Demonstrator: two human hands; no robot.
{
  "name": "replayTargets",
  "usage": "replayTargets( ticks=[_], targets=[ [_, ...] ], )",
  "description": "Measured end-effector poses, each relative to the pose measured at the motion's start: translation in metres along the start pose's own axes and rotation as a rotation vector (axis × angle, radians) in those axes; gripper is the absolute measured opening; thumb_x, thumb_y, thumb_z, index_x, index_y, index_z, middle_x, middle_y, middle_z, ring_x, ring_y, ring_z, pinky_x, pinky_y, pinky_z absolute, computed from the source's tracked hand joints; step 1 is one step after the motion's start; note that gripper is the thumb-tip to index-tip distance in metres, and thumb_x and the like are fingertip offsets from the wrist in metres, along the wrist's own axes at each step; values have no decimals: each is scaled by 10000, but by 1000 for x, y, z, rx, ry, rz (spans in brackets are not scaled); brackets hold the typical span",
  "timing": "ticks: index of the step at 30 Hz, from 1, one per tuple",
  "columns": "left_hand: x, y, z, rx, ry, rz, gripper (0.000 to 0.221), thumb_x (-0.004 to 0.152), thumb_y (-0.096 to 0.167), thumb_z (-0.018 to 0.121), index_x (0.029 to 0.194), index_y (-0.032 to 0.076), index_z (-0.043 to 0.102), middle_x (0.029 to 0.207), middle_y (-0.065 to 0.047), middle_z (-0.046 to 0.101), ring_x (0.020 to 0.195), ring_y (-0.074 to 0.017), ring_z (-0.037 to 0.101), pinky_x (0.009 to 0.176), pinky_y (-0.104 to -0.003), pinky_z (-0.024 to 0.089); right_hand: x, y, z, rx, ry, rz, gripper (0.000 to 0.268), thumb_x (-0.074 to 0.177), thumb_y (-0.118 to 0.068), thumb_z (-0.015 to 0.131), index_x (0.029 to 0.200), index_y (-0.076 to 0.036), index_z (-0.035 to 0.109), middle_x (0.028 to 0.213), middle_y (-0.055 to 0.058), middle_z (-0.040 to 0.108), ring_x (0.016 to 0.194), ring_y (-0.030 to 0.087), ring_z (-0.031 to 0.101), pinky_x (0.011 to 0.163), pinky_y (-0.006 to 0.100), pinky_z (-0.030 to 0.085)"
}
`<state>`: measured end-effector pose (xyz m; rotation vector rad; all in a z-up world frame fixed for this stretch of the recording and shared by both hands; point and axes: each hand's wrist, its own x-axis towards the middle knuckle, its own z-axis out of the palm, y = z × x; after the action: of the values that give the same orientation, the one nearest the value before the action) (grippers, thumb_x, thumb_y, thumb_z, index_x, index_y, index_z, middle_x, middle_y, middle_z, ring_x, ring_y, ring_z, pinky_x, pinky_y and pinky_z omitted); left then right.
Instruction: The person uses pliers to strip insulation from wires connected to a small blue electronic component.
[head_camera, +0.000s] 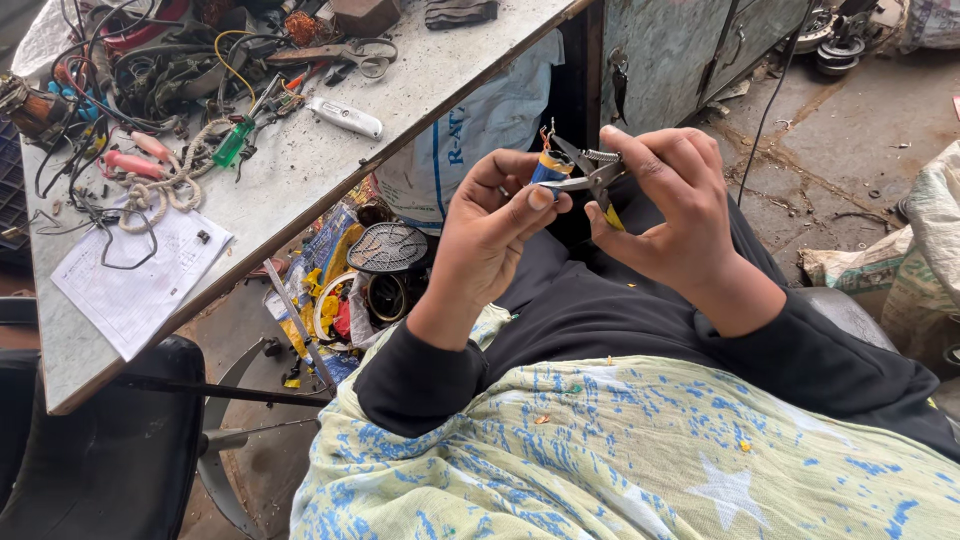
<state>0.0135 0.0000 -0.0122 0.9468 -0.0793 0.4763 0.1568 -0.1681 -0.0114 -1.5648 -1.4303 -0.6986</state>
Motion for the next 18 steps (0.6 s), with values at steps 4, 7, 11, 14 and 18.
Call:
replayTargets(
  ticks=[4, 7, 11, 14, 18],
  targets=[
    [-2, 5, -5, 65, 16, 3, 238, 982, 16, 766, 1167, -27, 623, 1131, -138, 719, 1024, -198, 742, 930, -314, 631, -4, 6, -1, -3, -19, -12, 572, 831, -159, 843, 1363, -42, 669, 1078, 107, 663, 1013, 292, 625, 928, 408, 513],
    [-4, -2, -1, 193, -50, 49, 261, 998, 24, 765, 1216, -48, 640, 1139, -151, 729, 1038, -192, 742, 958, -301, 625, -9, 7, 1, 130, -70, 116, 439, 874, -71, 806, 1303, -63, 711, 975, 94, 686, 868, 188, 664, 801, 318, 536],
    [-4, -6, 6, 11, -24, -35, 285, 996, 46, 750, 1234, -54, 629, 1167, -152, 719, 1058, -195, 741, 939, -274, 618, -9, 8, -1, 377, -205, 317, 390, 882, -75, 771, 1268, -72, 717, 908, 68, 673, 791, 169, 627, 749, 293, 511],
    [-3, -4, 8, -122, 29, -78, 288, 1011, 88, 732, 1234, -59, 624, 1135, -171, 723, 1032, -213, 748, 890, -257, 617, -1, 4, -2, 453, -132, 202, 484, 872, -103, 758, 1346, -53, 676, 1039, 64, 677, 959, 195, 642, 868, 318, 523],
    [-2, -6, 5, -104, 27, -51, 305, 1012, 106, 732, 1243, -55, 613, 1127, -181, 724, 1014, -217, 750, 883, -268, 624, 8, -1, -7, 88, 2, 27, 578, 799, -188, 846, 1328, -31, 674, 1103, 97, 641, 1036, 280, 613, 965, 422, 480]
  ],
)
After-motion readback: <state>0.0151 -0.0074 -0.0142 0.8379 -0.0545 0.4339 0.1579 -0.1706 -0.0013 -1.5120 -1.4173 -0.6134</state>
